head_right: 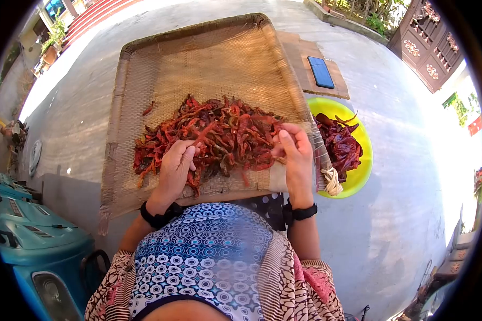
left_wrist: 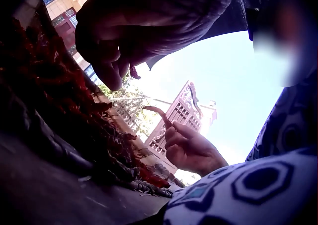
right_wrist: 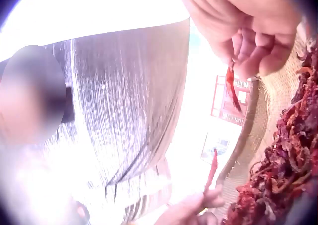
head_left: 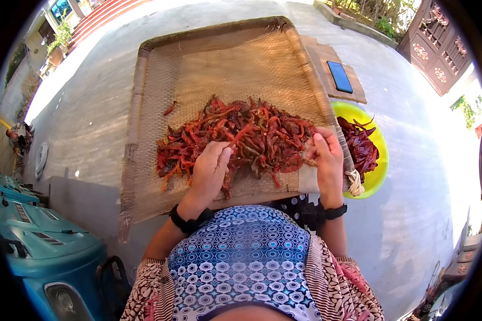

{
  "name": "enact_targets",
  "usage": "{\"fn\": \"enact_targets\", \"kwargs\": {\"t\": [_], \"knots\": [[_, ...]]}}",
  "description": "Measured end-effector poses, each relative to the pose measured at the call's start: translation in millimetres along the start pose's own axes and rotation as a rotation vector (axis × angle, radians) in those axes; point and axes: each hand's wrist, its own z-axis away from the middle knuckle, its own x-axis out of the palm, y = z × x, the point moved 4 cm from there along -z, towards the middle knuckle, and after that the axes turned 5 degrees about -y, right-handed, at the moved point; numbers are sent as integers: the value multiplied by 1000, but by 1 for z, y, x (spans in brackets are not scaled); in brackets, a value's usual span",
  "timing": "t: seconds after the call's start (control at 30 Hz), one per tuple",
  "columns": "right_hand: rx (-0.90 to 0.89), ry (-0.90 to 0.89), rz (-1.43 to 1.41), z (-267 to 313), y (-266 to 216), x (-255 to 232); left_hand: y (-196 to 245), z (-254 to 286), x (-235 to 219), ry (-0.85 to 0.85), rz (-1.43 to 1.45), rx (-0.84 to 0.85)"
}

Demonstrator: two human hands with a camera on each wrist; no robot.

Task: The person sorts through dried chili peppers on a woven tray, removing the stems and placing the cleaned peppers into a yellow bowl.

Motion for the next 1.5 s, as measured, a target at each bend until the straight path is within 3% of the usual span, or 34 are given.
{"fn": "enact_targets", "kwargs": {"t": [0.07,0.13,0.3,0.4,0.5,0.63,0.7,0.8,0.93,1.0,1.07,1.23,1.33,1.43,1.5], "knots": [[-119,138,-520,-4,-15,-20,-2,0,-2,-32,43,-57],[-1,155,-625,-7,-18,-25,-3,1,-2,-60,26,-77],[189,-377,117,13,6,37,2,0,1,-193,-21,-121],[133,-443,202,22,19,72,5,2,8,-251,-102,-69],[128,-490,120,20,37,72,0,7,8,-248,-134,-70],[180,-448,167,22,34,66,2,8,6,-207,-210,42],[199,-394,118,19,32,51,8,6,-2,-150,-256,-42],[121,-113,-21,6,16,14,-1,5,-15,-36,-349,-88],[-68,143,-709,-11,6,-46,-9,2,-36,83,-477,-118],[22,67,-882,-11,-7,-54,-10,-2,-49,142,-613,-152],[36,-1,-812,-10,6,-56,-19,-2,-52,123,-648,-170],[145,-81,-490,2,19,-9,-40,-2,-57,-1,-680,-276],[160,-167,-354,2,22,14,-42,-3,-61,12,-655,-228],[162,-240,-171,6,17,39,-22,0,-62,163,-612,-96],[204,-324,-13,11,15,54,-11,-1,-60,62,-439,-103]]}}
